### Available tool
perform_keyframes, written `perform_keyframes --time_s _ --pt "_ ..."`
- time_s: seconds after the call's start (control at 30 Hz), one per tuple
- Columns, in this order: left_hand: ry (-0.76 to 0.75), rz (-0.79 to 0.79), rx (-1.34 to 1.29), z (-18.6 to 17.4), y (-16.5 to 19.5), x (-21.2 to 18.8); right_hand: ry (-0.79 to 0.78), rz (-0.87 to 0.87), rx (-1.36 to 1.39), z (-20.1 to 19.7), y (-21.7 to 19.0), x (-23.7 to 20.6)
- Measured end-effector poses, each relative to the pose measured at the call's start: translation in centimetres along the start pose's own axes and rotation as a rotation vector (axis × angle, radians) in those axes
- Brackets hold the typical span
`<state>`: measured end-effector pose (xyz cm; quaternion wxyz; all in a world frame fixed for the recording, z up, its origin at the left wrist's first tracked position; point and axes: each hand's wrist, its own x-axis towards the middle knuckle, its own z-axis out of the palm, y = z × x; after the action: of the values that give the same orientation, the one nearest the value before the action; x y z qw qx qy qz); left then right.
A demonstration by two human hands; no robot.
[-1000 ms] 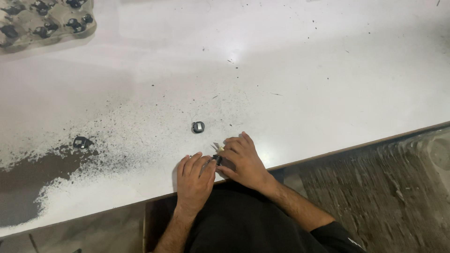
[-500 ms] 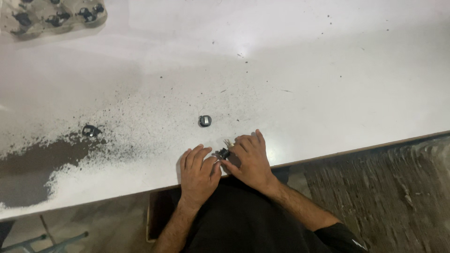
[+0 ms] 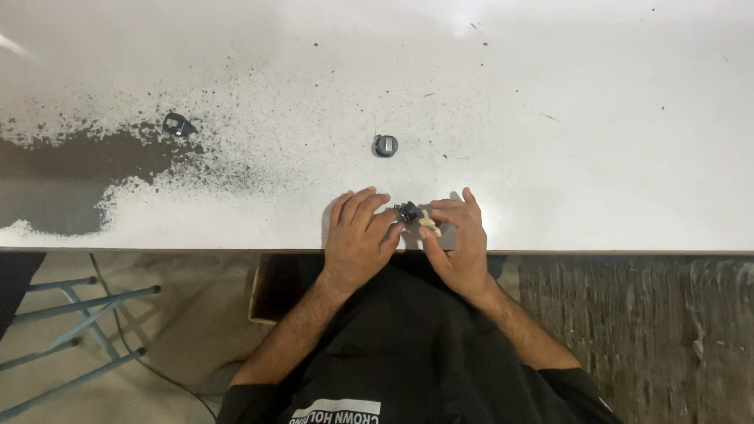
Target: The person sits at a white work table and assembles small black plastic parts, using a small blade to trim and fit pieces together by hand. They place finished assemblies on the table and reach for new parts from a tray, repeating the process.
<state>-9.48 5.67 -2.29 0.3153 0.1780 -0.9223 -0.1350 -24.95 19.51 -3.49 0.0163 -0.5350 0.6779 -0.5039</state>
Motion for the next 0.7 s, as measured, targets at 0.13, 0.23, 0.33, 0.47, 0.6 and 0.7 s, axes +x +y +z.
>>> perform_keyframes --time_s 0.13,0.23,0.33,0.47,0.6,0.7 --pt "0.006 0.008 -0.022 0.1 0.0 0.0 -0.043 -0.072 -0.071 0.1 -0.1 -0.1" --pt "0.006 0.011 -0.041 0.2 -0.1 -0.1 -0.059 -0.079 -0.101 0.3 -0.4 -0.1" --pt "0.008 0.001 -0.053 0.2 -0.1 -0.2 -0.065 -0.084 -0.137 0.5 -0.7 0.0" --pt "0.015 -0.009 -0.047 0.3 -0.1 -0.4 -0.060 -0.092 -0.154 0.8 -0.8 0.1" --pt "0.032 0.001 -0.042 0.6 -0.3 -0.7 -0.062 -0.109 -0.167 0.9 -0.9 0.2" --pt "0.065 0.003 -0.042 0.8 -0.4 -0.9 -0.065 -0.101 -0.167 0.9 -1.0 0.1"
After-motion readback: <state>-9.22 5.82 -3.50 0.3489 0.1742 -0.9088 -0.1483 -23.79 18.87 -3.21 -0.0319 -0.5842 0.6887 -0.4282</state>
